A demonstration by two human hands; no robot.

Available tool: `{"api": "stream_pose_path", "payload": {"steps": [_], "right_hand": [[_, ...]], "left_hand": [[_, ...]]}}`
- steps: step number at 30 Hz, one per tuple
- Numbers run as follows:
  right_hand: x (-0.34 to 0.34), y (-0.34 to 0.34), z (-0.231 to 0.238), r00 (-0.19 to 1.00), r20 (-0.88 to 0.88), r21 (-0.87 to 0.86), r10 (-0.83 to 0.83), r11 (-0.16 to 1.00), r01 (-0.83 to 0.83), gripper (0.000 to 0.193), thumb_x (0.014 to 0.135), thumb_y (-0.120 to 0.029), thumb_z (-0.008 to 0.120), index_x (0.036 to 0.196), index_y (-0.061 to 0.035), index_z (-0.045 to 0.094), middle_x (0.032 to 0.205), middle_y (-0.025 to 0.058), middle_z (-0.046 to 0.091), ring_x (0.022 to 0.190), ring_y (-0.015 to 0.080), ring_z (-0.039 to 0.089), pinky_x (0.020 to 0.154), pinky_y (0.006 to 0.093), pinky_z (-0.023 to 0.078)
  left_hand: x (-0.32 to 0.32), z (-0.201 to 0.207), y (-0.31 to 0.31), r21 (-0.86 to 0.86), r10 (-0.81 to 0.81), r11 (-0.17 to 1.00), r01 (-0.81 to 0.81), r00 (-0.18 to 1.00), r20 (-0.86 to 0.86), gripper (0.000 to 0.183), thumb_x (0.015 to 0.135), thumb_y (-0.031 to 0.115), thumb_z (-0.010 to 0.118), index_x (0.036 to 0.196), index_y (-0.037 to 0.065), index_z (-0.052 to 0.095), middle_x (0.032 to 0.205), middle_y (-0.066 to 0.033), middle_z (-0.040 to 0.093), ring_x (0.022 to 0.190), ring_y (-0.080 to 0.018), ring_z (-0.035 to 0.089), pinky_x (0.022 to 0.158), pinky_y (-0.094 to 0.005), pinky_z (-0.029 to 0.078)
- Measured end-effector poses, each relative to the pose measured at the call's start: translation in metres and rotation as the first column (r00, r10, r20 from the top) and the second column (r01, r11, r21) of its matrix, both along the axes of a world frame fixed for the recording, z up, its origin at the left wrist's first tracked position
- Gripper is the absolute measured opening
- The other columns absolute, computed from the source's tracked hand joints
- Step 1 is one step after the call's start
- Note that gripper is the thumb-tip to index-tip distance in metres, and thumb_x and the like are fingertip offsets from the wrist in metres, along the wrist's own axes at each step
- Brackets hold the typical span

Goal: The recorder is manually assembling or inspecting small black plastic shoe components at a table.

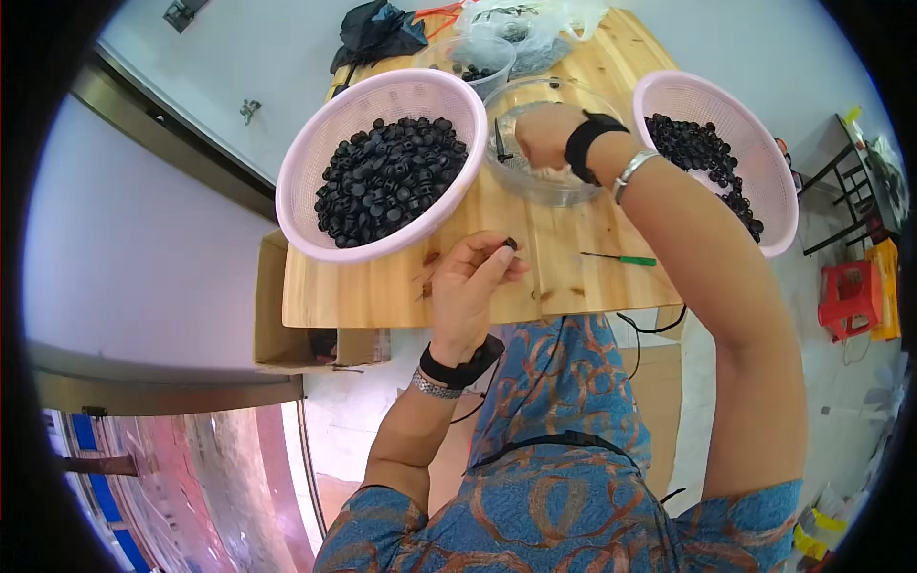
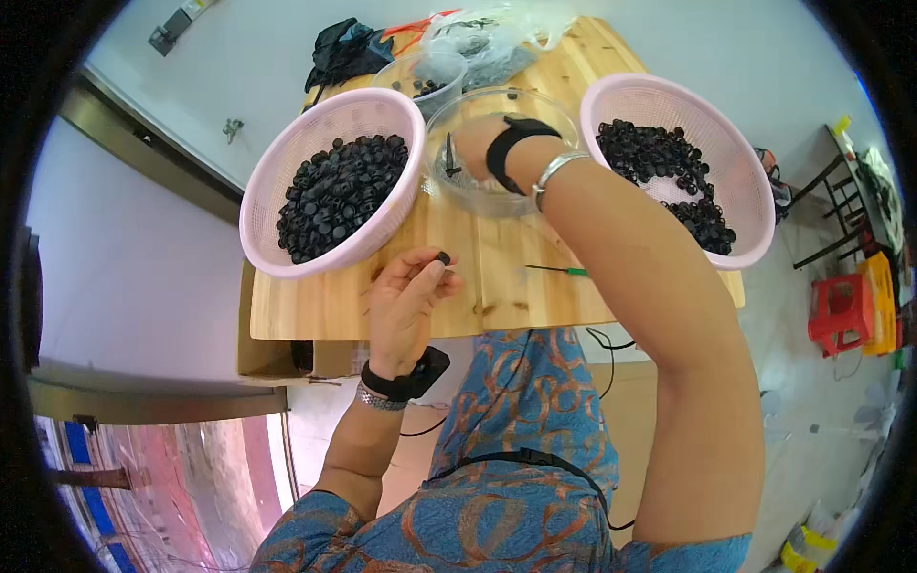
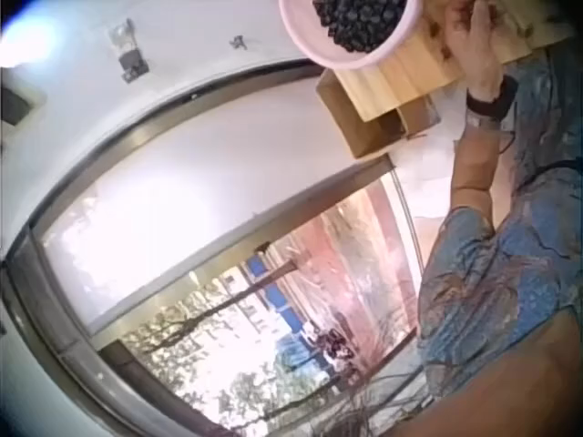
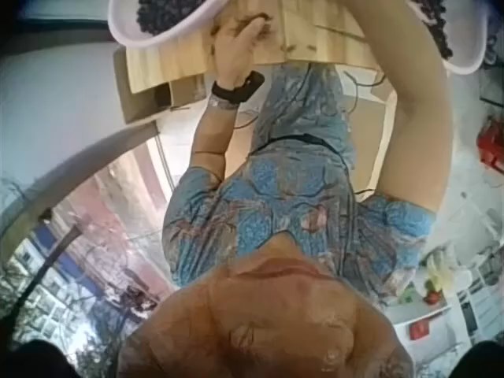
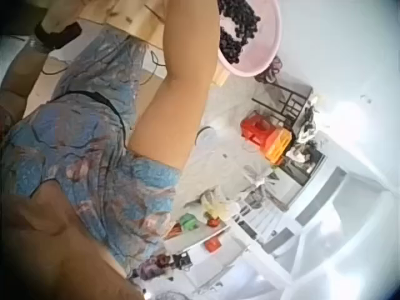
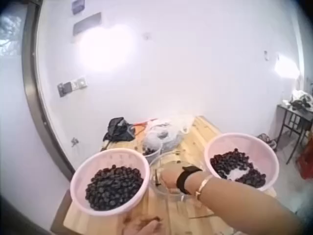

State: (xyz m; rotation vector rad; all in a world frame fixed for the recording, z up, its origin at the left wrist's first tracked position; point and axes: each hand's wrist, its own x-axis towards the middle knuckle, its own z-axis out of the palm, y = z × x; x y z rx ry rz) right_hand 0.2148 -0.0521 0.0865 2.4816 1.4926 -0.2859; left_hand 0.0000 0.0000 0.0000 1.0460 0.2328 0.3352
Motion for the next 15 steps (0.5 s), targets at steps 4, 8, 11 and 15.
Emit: {"api": "stream_pose_path", "payload": {"steps": [4,8,11,15], "right_hand": [[-0.005,-0.018,0.012,0.967,-0.249,0.39,-0.047,0.909,0.145,0.013,0.073,-0.013,0.058,0.074,-0.0015,0.064,0.063,0.0081,0.062,0.059,0.016,0.06,0.054,0.0304,0.047],[-0.017,-0.05,0.014,0.847,-0.53,0.585,0.041,0.741,0.33,0.017,0.08,-0.014,0.056,0.075,0.0022,0.06,0.058,0.0039,0.056,0.052,0.0083,0.053,0.049,0.0215,0.043],[-0.016,-0.065,0.007,0.878,-0.479,0.631,-0.002,0.695,0.346,0.018,0.082,-0.015,0.055,0.077,0.0018,0.061,0.058,0.002,0.053,0.05,0.0077,0.048,0.048,0.0223,0.042],[-0.037,-0.084,0.014,0.879,-0.475,0.734,0.041,0.57,0.37,0.017,0.074,-0.015,0.056,0.077,0.0012,0.062,0.06,0.0125,0.059,0.054,0.0226,0.057,0.055,0.0328,0.045]], "left_hand": [[0.0,0.001,0.005,-0.002,0.031,1.0,-0.031,0.999,-0.01,0.016,0.087,0.006,0.052,0.102,0.0,0.054,0.098,-0.0121,0.06,0.079,-0.015,0.06,0.071,-0.0258,0.049],[0.001,0.007,0.002,-0.033,0.047,0.998,-0.048,0.998,-0.047,0.015,0.087,0.006,0.052,0.101,0.001,0.054,0.098,-0.0117,0.06,0.078,-0.014,0.06,0.07,-0.0251,0.049],[0.006,0.007,-0.001,-0.052,0.036,0.998,-0.035,0.999,0.007,0.016,0.087,0.005,0.052,0.102,0.002,0.054,0.097,-0.0112,0.06,0.079,-0.0141,0.06,0.071,-0.0253,0.05],[0.009,0.018,-0.009,-0.035,0.055,0.998,-0.054,0.998,0.028,0.016,0.087,0.005,0.052,0.102,0.002,0.054,0.097,-0.0108,0.061,0.08,-0.0141,0.06,0.072,-0.0256,0.05]]}}
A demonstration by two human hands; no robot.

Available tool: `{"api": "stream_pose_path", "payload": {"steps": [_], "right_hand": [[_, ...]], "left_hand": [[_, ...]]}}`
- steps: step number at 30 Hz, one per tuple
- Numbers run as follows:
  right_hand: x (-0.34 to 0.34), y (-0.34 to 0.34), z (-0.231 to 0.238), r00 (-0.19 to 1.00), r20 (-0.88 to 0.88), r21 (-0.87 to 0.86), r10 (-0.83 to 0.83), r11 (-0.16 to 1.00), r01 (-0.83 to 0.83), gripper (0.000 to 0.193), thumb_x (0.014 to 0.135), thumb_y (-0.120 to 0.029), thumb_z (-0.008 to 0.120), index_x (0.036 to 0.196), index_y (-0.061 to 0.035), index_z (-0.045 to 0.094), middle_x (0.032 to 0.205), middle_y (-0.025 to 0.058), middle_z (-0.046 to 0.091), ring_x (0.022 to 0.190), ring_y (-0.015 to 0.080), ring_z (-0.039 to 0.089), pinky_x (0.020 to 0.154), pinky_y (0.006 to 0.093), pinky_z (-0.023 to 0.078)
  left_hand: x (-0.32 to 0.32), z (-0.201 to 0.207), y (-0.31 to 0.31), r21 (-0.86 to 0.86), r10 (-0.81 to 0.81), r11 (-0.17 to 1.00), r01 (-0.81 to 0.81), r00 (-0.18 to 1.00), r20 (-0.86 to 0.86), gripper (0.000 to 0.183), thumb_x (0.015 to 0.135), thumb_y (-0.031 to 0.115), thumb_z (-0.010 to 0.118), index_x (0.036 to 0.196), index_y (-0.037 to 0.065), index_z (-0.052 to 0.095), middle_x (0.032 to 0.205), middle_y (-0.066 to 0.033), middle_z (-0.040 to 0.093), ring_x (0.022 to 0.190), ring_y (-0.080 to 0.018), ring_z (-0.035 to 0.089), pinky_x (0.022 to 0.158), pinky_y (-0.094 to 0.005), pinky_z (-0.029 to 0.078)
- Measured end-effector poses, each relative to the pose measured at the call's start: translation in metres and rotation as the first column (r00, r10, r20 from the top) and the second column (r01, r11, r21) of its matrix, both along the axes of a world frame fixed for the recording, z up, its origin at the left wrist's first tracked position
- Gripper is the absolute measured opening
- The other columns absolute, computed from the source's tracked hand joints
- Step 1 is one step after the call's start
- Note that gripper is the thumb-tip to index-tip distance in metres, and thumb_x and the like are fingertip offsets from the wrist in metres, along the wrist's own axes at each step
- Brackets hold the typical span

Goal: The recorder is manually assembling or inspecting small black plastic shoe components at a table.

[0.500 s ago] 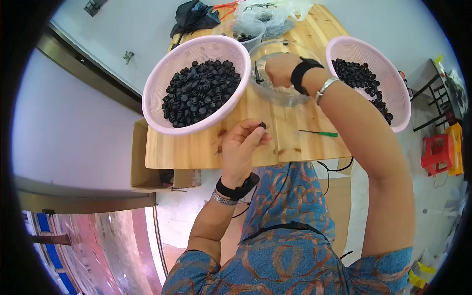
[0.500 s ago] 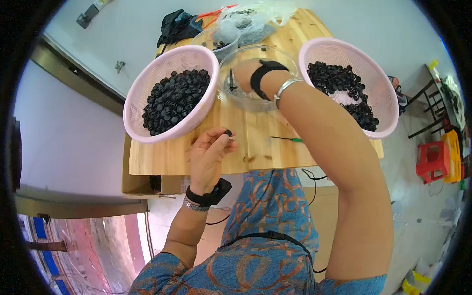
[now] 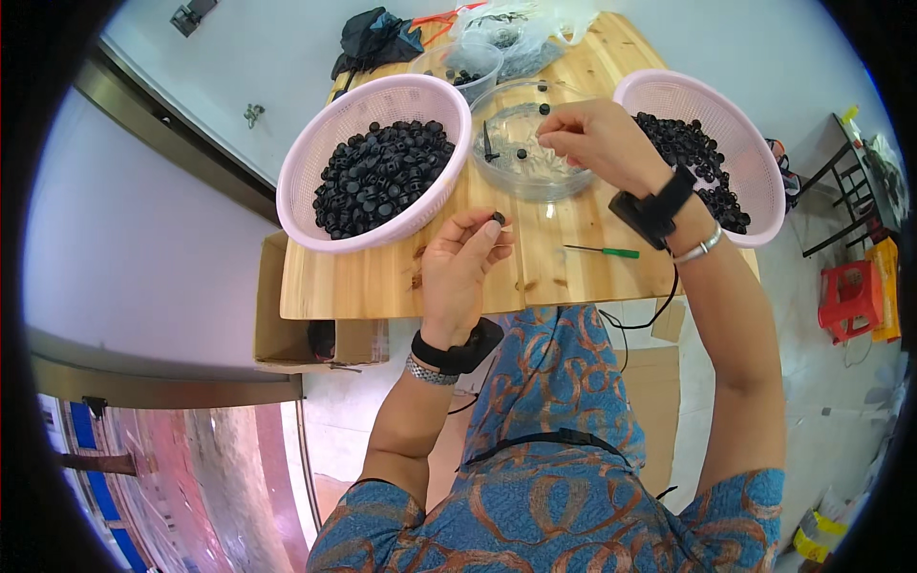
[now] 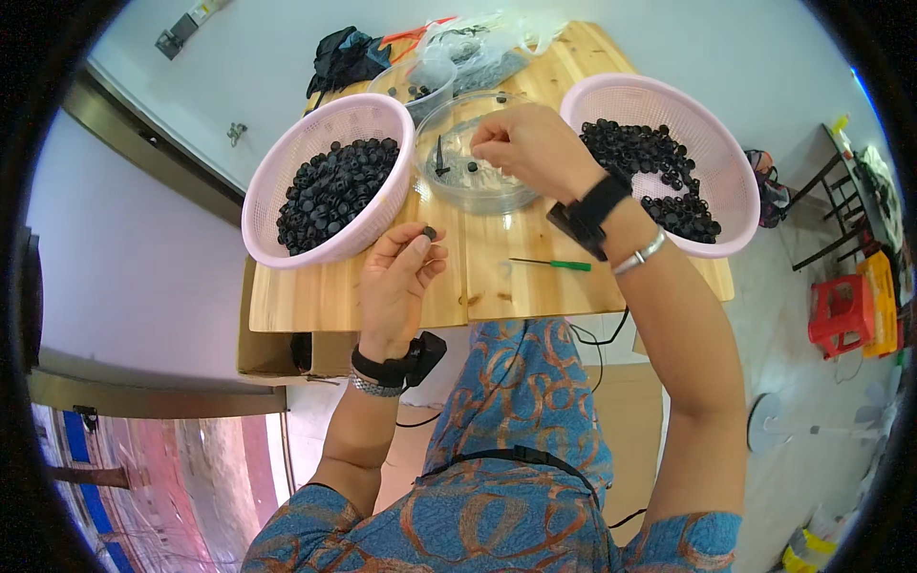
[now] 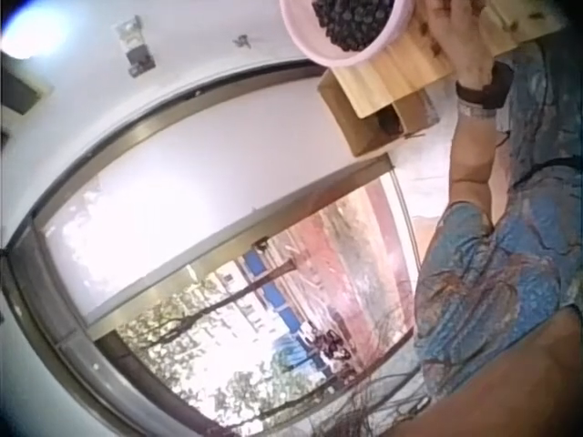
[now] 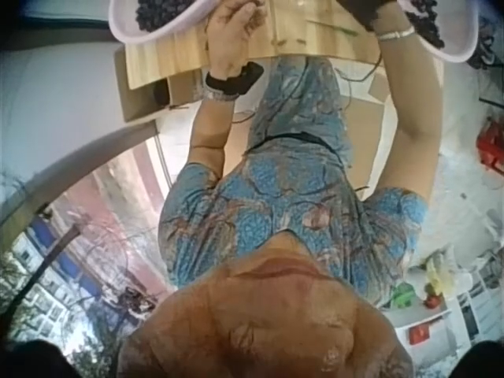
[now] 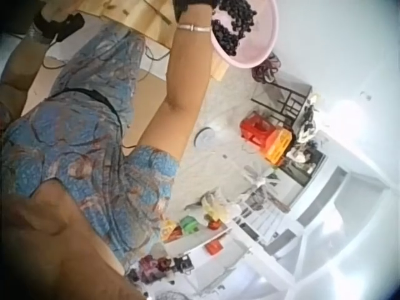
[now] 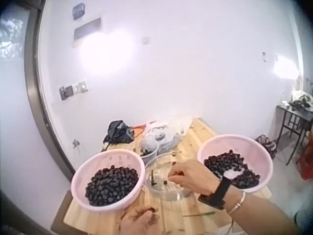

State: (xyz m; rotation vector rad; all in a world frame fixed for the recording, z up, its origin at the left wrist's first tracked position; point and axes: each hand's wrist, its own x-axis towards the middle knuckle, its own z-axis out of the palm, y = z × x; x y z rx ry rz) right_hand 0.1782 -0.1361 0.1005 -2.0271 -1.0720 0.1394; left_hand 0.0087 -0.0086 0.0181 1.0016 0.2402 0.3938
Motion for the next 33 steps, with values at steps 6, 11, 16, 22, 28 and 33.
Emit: {"api": "stream_pose_path", "payload": {"steps": [6,11,16,22,28,33], "right_hand": [[-0.051,-0.029,-0.012,0.953,0.293,0.097,0.079,0.989,-0.112,0.011,0.077,-0.013,0.057,0.077,-0.0026,0.06,0.07,0.0102,0.059,0.064,0.0259,0.058,0.055,0.0341,0.045],[-0.083,-0.048,-0.017,0.9,0.431,0.034,0.069,0.995,-0.093,0.007,0.075,-0.012,0.059,0.077,-0.0058,0.058,0.071,0.0086,0.053,0.066,0.0276,0.056,0.054,0.0367,0.045],[-0.095,-0.063,-0.018,0.867,0.495,-0.009,0.06,0.998,-0.064,0.006,0.07,-0.007,0.059,0.074,-0.005,0.056,0.07,0.0084,0.051,0.064,0.0273,0.055,0.052,0.0357,0.045],[-0.1,-0.079,-0.022,0.849,0.525,-0.047,0.06,0.998,-0.041,0.007,0.067,-0.006,0.058,0.073,-0.0054,0.053,0.069,0.0078,0.05,0.064,0.0259,0.055,0.053,0.0349,0.046],[-0.111,-0.088,-0.02,0.779,0.625,-0.102,0.051,0.995,0.017,0.01,0.066,-0.006,0.057,0.075,-0.0056,0.053,0.071,0.0058,0.048,0.067,0.0222,0.054,0.054,0.0325,0.045],[-0.121,-0.093,-0.014,0.756,0.652,-0.137,0.062,0.99,0.038,0.013,0.065,-0.007,0.056,0.076,-0.004,0.051,0.07,0.0056,0.045,0.065,0.0208,0.052,0.054,0.0321,0.044]], "left_hand": [[-0.004,0.013,-0.016,-0.027,-0.003,1.0,0.005,0.999,0.053,0.018,0.086,0.005,0.054,0.103,0.001,0.054,0.096,-0.0102,0.061,0.082,-0.015,0.06,0.075,-0.026,0.049],[-0.012,0.012,-0.033,0.112,-0.072,0.991,0.067,0.996,0.044,0.021,0.086,0.004,0.054,0.106,-0.001,0.054,0.096,-0.0094,0.061,0.083,-0.0156,0.061,0.076,-0.0265,0.048],[-0.016,0.013,-0.047,0.097,-0.086,0.992,0.082,0.996,0.035,0.02,0.084,0.002,0.055,0.104,-0.002,0.055,0.095,-0.009,0.061,0.084,-0.0147,0.061,0.076,-0.0254,0.049],[-0.018,0.013,-0.06,0.158,-0.123,0.98,0.118,0.992,0.027,0.021,0.082,-0.002,0.057,0.103,-0.003,0.056,0.095,-0.0087,0.061,0.085,-0.0137,0.06,0.077,-0.0242,0.049],[-0.018,0.014,-0.069,0.288,-0.132,0.951,0.116,0.991,0.037,0.021,0.081,-0.005,0.057,0.102,-0.004,0.056,0.094,-0.0074,0.061,0.085,-0.0123,0.059,0.076,-0.0233,0.049],[-0.019,0.013,-0.071,0.47,-0.111,0.879,0.074,0.993,0.05,0.02,0.08,-0.007,0.058,0.099,-0.004,0.056,0.092,-0.007,0.06,0.085,-0.0112,0.059,0.074,-0.0214,0.049]]}}
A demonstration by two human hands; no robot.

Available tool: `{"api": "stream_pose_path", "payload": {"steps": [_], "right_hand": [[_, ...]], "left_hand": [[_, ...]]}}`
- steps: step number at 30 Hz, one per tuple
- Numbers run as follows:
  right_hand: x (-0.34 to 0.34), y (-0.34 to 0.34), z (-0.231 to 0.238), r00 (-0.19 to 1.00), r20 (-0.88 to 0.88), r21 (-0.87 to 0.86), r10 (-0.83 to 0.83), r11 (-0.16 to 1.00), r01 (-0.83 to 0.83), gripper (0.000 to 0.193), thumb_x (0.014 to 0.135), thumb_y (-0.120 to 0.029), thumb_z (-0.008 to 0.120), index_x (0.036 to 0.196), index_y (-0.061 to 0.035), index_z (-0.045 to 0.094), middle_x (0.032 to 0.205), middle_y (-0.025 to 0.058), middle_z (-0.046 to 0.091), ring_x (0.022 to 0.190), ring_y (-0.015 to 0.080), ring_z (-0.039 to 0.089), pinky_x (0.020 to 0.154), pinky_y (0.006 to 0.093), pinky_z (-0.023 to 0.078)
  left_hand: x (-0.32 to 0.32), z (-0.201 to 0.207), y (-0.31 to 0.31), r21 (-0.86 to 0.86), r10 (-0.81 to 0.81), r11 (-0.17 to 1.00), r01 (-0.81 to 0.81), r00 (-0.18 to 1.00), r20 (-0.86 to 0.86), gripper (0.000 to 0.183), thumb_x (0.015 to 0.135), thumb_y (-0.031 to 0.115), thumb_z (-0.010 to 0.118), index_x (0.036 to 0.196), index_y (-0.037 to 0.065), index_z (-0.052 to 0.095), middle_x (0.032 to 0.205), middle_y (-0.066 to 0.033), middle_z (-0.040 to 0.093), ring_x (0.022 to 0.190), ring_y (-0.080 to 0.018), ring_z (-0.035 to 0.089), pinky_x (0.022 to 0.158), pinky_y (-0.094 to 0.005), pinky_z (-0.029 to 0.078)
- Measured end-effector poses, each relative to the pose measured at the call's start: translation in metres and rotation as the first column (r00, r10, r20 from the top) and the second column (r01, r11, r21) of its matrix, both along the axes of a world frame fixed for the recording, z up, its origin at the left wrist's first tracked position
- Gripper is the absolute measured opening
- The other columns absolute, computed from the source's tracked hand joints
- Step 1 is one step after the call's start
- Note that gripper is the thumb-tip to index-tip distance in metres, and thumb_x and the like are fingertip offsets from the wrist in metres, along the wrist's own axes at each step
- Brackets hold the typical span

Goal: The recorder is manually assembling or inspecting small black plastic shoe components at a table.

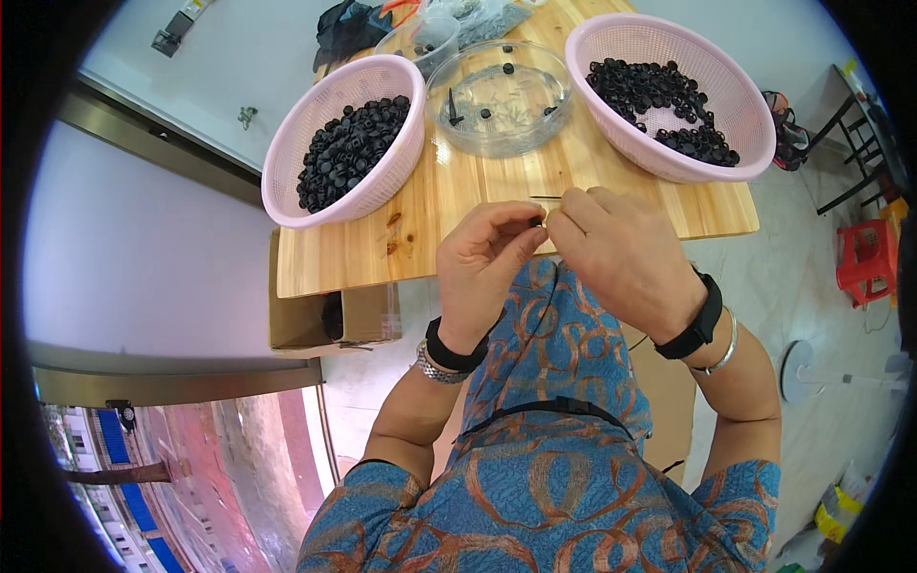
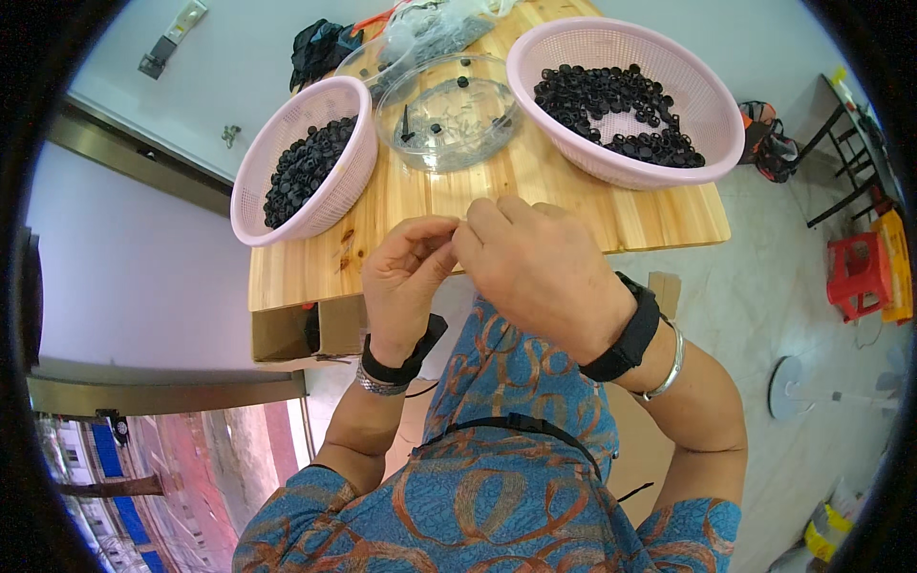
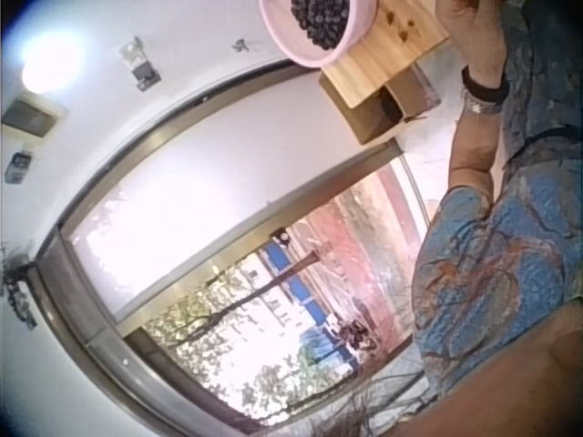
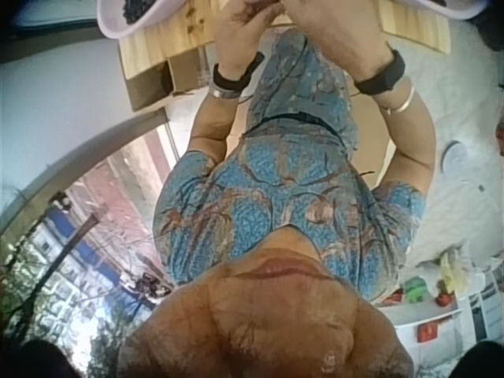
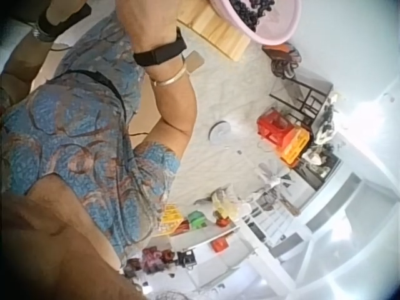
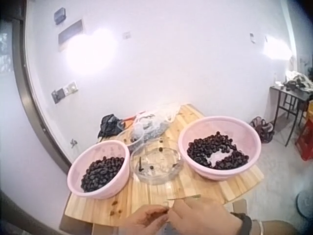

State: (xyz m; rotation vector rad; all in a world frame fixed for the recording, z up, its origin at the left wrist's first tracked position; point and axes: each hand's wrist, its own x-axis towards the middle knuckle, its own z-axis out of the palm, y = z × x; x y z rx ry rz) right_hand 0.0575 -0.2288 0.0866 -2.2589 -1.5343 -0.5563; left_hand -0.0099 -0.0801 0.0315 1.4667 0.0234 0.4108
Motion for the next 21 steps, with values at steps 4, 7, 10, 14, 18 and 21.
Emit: {"api": "stream_pose_path", "payload": {"steps": [4,7,10,14,18,21], "right_hand": [[0.002,-0.006,0.001,0.992,-0.11,0.06,0.065,0.996,-0.059,0.013,0.068,-0.006,0.059,0.08,-0.0026,0.055,0.072,0.0067,0.051,0.066,0.0226,0.055,0.056,0.0304,0.045],[0.007,-0.008,-0.002,0.941,-0.299,0.232,0.157,0.969,-0.088,0.01,0.072,-0.006,0.06,0.081,-0.0039,0.058,0.072,0.0074,0.053,0.065,0.0235,0.056,0.055,0.0303,0.045],[0.008,-0.007,-0.01,0.852,-0.453,0.394,0.262,0.916,-0.072,0.008,0.075,-0.008,0.061,0.082,-0.005,0.06,0.071,0.0076,0.055,0.063,0.0229,0.056,0.054,0.0298,0.045],[0.001,-0.007,-0.02,0.703,-0.626,0.519,0.337,0.853,0.053,0.01,0.078,-0.005,0.06,0.087,-0.0025,0.061,0.071,0.0069,0.055,0.063,0.0177,0.056,0.055,0.0263,0.043],[-0.007,-0.005,-0.033,0.432,-0.739,0.652,0.517,0.71,0.267,0.008,0.08,-0.003,0.059,0.087,-0.0007,0.061,0.073,0.0062,0.055,0.064,0.0134,0.055,0.057,0.0244,0.043],[-0.007,-0.007,-0.034,0.474,-0.727,0.643,0.497,0.735,0.216,0.007,0.08,-0.003,0.059,0.087,0.0,0.061,0.076,0.0057,0.056,0.065,0.0118,0.054,0.058,0.0231,0.044]], "left_hand": [[-0.005,0.005,-0.001,-0.094,0.012,0.996,-0.012,1.0,0.0,0.02,0.079,-0.007,0.058,0.098,-0.004,0.055,0.091,-0.0076,0.06,0.083,-0.011,0.059,0.072,-0.0211,0.049],[-0.007,0.005,-0.002,-0.124,-0.051,0.991,0.047,0.998,-0.031,0.02,0.08,-0.005,0.059,0.099,-0.003,0.055,0.091,-0.0077,0.061,0.082,-0.0115,0.059,0.072,-0.022,0.049],[-0.008,-0.002,-0.003,-0.356,-0.168,0.924,0.141,0.985,-0.044,0.018,0.082,-0.001,0.058,0.1,-0.001,0.055,0.092,-0.0083,0.061,0.082,-0.013,0.06,0.072,-0.0229,0.05],[-0.011,0.0,-0.011,-0.702,-0.269,0.693,0.168,0.963,-0.035,0.016,0.086,0.005,0.054,0.101,0.0,0.054,0.094,-0.0097,0.061,0.083,-0.0161,0.061,0.074,-0.0244,0.051],[-0.011,-0.001,-0.013,-0.752,-0.286,0.634,0.182,0.958,-0.01,0.017,0.087,0.007,0.053,0.103,0.001,0.054,0.094,-0.0098,0.061,0.083,-0.0165,0.061,0.075,-0.0254,0.052],[-0.011,-0.002,-0.012,-0.75,-0.3,0.631,0.201,0.954,0.003,0.016,0.087,0.007,0.053,0.102,0.001,0.054,0.093,-0.0092,0.061,0.083,-0.0159,0.061,0.075,-0.0254,0.052]]}}
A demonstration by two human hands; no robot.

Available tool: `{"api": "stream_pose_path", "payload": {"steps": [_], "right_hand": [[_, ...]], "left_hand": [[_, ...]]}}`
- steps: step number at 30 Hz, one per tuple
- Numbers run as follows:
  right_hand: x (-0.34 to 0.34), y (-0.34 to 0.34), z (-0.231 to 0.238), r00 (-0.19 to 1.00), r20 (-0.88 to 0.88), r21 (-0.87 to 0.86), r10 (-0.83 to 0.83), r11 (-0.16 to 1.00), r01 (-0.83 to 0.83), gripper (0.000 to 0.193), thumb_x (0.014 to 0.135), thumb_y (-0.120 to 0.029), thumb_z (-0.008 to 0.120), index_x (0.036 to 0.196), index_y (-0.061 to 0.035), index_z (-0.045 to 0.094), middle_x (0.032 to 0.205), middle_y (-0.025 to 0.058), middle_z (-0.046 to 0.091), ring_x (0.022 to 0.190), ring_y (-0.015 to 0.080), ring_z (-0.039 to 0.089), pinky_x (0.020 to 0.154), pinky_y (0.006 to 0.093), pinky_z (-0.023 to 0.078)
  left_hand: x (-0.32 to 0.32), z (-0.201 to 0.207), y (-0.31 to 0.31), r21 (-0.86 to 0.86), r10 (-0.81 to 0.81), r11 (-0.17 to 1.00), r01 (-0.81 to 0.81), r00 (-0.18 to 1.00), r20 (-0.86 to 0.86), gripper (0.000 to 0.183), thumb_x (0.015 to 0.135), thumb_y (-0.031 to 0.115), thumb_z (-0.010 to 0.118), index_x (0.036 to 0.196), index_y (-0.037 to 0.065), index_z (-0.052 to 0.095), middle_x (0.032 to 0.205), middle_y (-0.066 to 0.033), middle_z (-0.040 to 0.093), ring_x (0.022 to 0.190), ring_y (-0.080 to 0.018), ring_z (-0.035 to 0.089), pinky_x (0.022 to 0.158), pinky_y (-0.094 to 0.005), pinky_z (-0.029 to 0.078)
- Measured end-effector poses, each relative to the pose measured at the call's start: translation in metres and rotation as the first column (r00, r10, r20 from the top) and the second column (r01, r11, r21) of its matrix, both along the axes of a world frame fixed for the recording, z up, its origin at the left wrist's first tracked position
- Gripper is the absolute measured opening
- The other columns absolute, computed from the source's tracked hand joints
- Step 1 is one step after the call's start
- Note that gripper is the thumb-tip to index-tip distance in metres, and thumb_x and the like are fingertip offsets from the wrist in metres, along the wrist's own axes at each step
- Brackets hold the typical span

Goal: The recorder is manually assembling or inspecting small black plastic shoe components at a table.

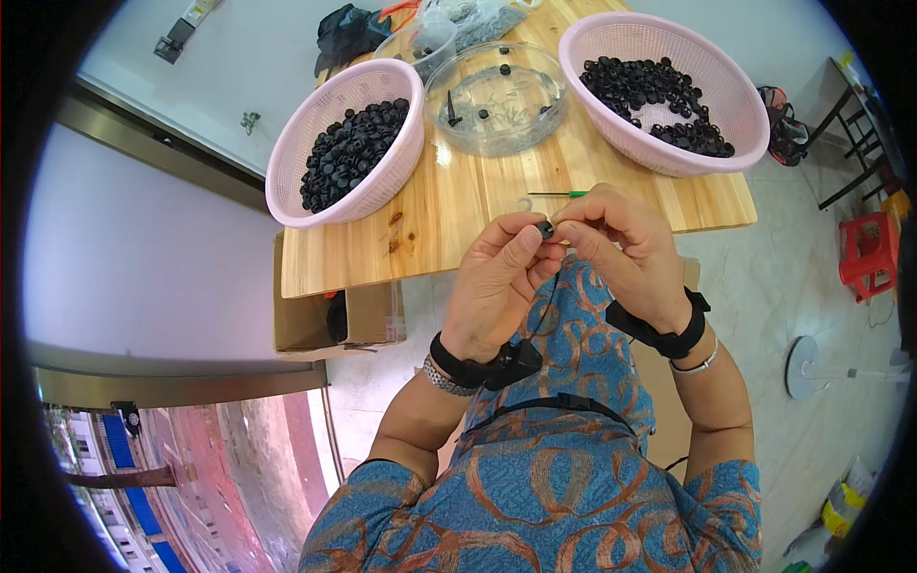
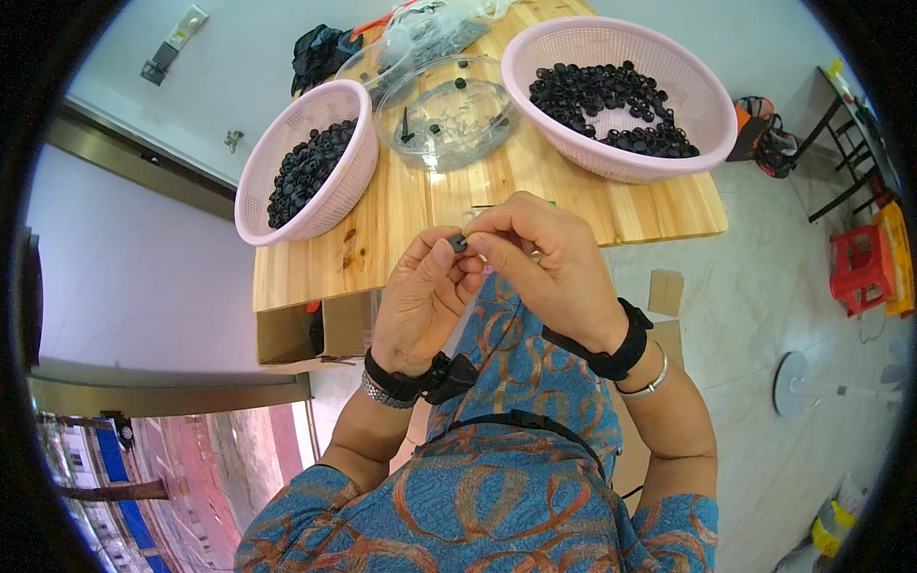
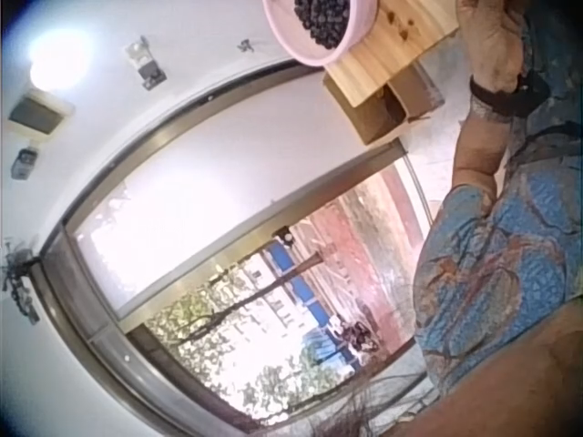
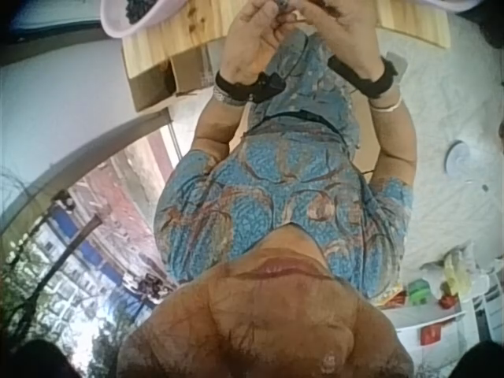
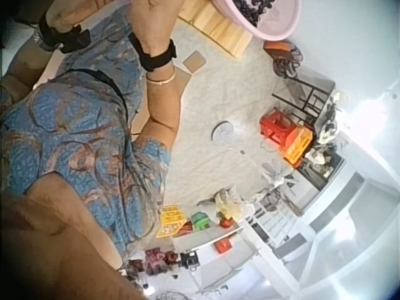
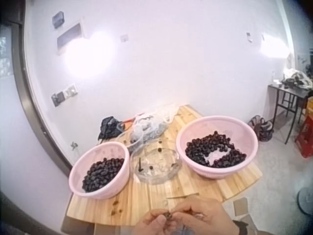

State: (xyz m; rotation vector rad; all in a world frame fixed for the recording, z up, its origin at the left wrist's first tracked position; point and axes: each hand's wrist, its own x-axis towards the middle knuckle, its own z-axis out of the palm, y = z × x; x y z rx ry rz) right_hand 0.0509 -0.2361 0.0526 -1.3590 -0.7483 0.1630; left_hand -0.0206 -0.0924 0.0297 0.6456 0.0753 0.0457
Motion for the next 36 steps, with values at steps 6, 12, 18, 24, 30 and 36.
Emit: {"api": "stream_pose_path", "payload": {"steps": [6,12,18,24,30,36], "right_hand": [[-0.003,-0.003,0.006,0.978,0.206,-0.075,-0.042,0.995,0.059,0.008,0.079,-0.003,0.06,0.087,-0.0011,0.06,0.075,0.0065,0.055,0.065,0.0145,0.055,0.057,0.0249,0.044],[-0.005,-0.006,0.008,0.634,0.752,-0.084,-0.183,0.927,0.366,0.009,0.074,-0.005,0.061,0.083,-0.0038,0.059,0.073,0.0096,0.055,0.065,0.0261,0.054,0.057,0.0315,0.045],[0.001,-0.012,0.005,0.76,0.639,-0.167,-0.122,0.942,0.292,0.015,0.076,-0.007,0.062,0.09,-0.0017,0.059,0.071,0.0085,0.055,0.066,0.0231,0.056,0.056,0.0301,0.045],[0.033,-0.043,0.048,0.847,0.465,-0.23,-0.256,0.889,0.396,0.013,0.079,-0.008,0.059,0.089,-0.0002,0.06,0.075,0.0088,0.059,0.069,0.0171,0.058,0.058,0.0282,0.044],[0.137,-0.069,0.096,0.67,0.723,-0.66,0.169,0.456,0.597,0.012,0.073,-0.011,0.057,0.079,-0.0011,0.059,0.071,0.0114,0.06,0.066,0.026,0.057,0.06,0.0328,0.044],[0.201,-0.046,0.079,0.903,0.269,-0.957,0.336,-0.011,0.289,0.01,0.063,-0.01,0.064,0.07,-0.0026,0.063,0.067,0.0093,0.063,0.064,0.0187,0.061,0.055,0.0318,0.046]], "left_hand": [[-0.002,0.0,-0.003,0.051,0.014,0.999,-0.016,0.999,0.041,0.013,0.086,0.006,0.054,0.099,0.001,0.054,0.092,-0.0094,0.061,0.082,-0.0154,0.061,0.075,-0.0259,0.051],[-0.001,-0.002,-0.011,0.203,0.113,0.972,-0.12,0.992,0.047,0.011,0.086,0.005,0.055,0.096,0.001,0.054,0.091,-0.009,0.061,0.079,-0.0145,0.06,0.074,-0.0256,0.05],[0.004,-0.007,-0.012,-0.062,-0.001,0.998,0.002,1.0,0.013,0.011,0.088,0.009,0.053,0.097,0.003,0.054,0.089,-0.0069,0.061,0.078,-0.0138,0.059,0.07,-0.0239,0.05],[0.009,-0.008,-0.008,-0.268,-0.095,0.961,0.073,0.993,-0.071,0.013,0.088,0.009,0.052,0.1,0.005,0.053,0.095,-0.0086,0.059,0.081,-0.0135,0.058,0.068,-0.0213,0.051],[0.007,-0.009,-0.004,-0.326,-0.101,0.942,0.073,0.992,-0.069,0.024,0.088,0.0,0.046,0.112,0.002,0.047,0.111,-0.0134,0.051,0.091,-0.0166,0.055,0.078,-0.0217,0.052],[0.004,-0.008,-0.01,-0.254,-0.094,0.965,0.067,0.991,-0.094,0.026,0.087,-0.001,0.047,0.113,0.001,0.046,0.108,-0.0125,0.051,0.09,-0.0161,0.055,0.078,-0.0219,0.053]]}}
